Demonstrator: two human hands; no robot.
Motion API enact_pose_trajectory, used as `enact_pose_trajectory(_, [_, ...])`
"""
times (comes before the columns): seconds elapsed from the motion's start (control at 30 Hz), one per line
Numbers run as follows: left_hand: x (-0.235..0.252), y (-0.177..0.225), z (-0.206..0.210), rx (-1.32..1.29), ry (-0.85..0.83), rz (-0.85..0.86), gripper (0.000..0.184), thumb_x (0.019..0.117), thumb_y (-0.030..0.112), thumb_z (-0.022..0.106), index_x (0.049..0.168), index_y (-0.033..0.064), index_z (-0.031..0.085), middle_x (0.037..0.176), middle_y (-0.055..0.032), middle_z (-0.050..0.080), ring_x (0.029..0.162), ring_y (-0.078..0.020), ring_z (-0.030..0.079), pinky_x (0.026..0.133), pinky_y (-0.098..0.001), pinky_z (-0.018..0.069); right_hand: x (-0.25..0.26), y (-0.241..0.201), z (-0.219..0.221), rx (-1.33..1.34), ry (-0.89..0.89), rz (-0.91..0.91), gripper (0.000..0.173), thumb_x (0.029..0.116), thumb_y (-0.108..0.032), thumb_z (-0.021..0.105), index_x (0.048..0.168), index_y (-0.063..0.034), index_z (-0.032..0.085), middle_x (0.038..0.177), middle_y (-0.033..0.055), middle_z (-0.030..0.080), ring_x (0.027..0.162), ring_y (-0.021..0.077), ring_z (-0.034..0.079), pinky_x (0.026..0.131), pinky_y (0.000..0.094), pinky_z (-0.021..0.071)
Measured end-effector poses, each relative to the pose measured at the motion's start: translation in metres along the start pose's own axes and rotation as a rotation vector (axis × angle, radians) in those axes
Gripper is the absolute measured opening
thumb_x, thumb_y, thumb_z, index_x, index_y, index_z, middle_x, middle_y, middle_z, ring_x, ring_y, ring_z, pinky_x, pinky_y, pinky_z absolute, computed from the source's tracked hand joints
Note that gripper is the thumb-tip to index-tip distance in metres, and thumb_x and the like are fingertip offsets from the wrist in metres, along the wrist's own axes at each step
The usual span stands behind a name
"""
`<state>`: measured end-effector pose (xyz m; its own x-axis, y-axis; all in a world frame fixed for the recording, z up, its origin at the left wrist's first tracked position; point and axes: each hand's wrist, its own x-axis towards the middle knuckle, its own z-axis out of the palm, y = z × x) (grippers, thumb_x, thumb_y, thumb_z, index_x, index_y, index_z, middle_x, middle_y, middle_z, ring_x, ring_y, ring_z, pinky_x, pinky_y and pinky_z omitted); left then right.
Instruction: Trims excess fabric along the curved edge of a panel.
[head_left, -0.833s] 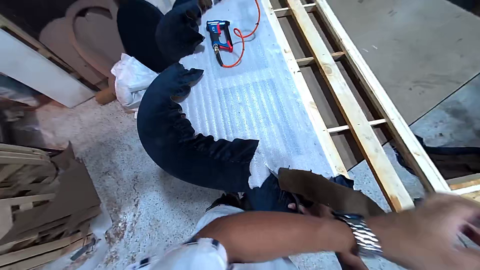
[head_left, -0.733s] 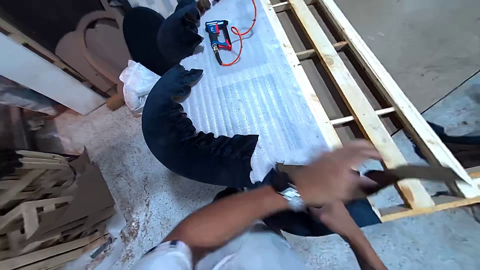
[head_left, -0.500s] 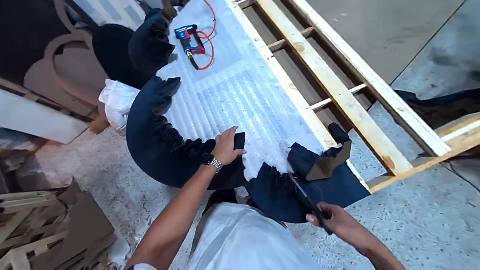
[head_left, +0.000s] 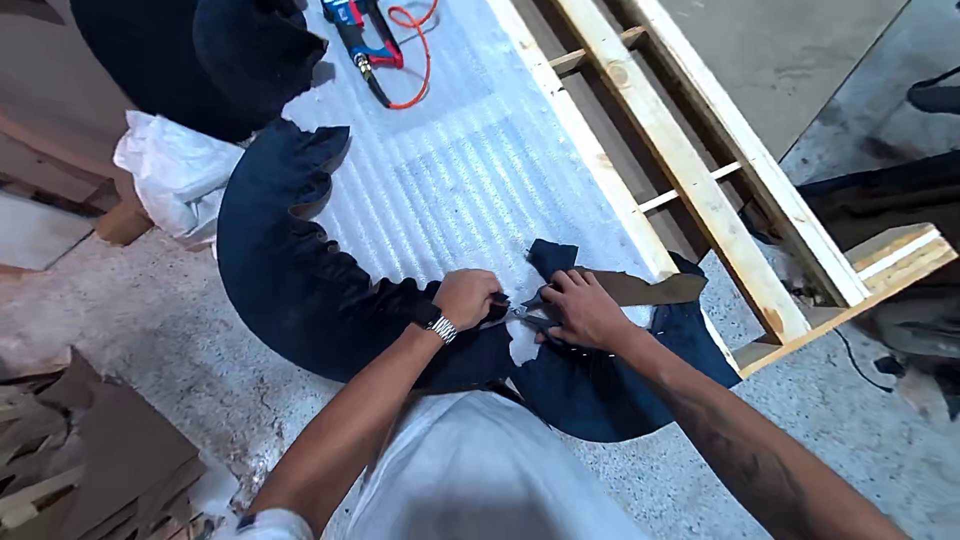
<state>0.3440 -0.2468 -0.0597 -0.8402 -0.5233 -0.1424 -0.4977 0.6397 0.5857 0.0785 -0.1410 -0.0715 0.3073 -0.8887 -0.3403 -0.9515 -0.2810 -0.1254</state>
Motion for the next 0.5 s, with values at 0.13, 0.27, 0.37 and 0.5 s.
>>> enact_pose_trajectory(0.13, [0.005, 0.007, -0.006, -0.061, -0.086, -0.043, 0.02, 0.0985, 0.015, 0.059, 0.104, 0.0188, 0.078, 0.111, 0.0025, 0.075, 0.102, -0.0202, 0.071, 0.085, -0.0539, 0.0576, 0.01, 0.002, 0.002, 0.125, -0.047, -0.044, 0.036, 0.0764, -0.038, 0.087, 0.102, -0.0167, 0.073, 0.102, 0.0081, 0.065, 0.094, 0.0275, 0.066, 0.081, 0.0488, 0.0585])
enact_pose_trajectory(0.27, [-0.017, 0.012, 0.004, -0.169, 0.088, -0.005, 0.016, 0.0949, 0.01, 0.064, 0.098, 0.0138, 0.078, 0.105, 0.0, 0.075, 0.105, -0.0188, 0.07, 0.09, -0.0474, 0.0583, 0.015, -0.015, 0.001, 0.101, -0.032, -0.071, 0.051, 0.0709, -0.049, 0.084, 0.106, -0.0146, 0.071, 0.107, 0.0107, 0.063, 0.099, 0.0307, 0.064, 0.084, 0.0518, 0.0557])
enact_pose_trajectory(0.37, [-0.023, 0.029, 0.021, -0.193, 0.172, 0.004, 0.013, 0.0916, 0.005, 0.065, 0.095, 0.0086, 0.077, 0.105, -0.0034, 0.074, 0.109, -0.0205, 0.066, 0.097, -0.042, 0.0538, 0.022, -0.032, 0.005, 0.084, -0.044, -0.044, 0.056, 0.0702, -0.049, 0.085, 0.112, -0.0138, 0.071, 0.112, 0.0135, 0.063, 0.102, 0.0327, 0.064, 0.085, 0.0527, 0.0562])
enact_pose_trajectory(0.5, [-0.025, 0.045, 0.033, -0.313, 0.26, -0.124, 0.012, 0.0973, 0.014, 0.067, 0.097, 0.0037, 0.073, 0.104, -0.0083, 0.071, 0.109, -0.0236, 0.066, 0.094, -0.0405, 0.057, 0.018, -0.04, 0.014, 0.087, 0.013, -0.028, 0.048, 0.073, -0.045, 0.086, 0.108, -0.0131, 0.073, 0.113, 0.0146, 0.064, 0.098, 0.0324, 0.067, 0.077, 0.0522, 0.0589])
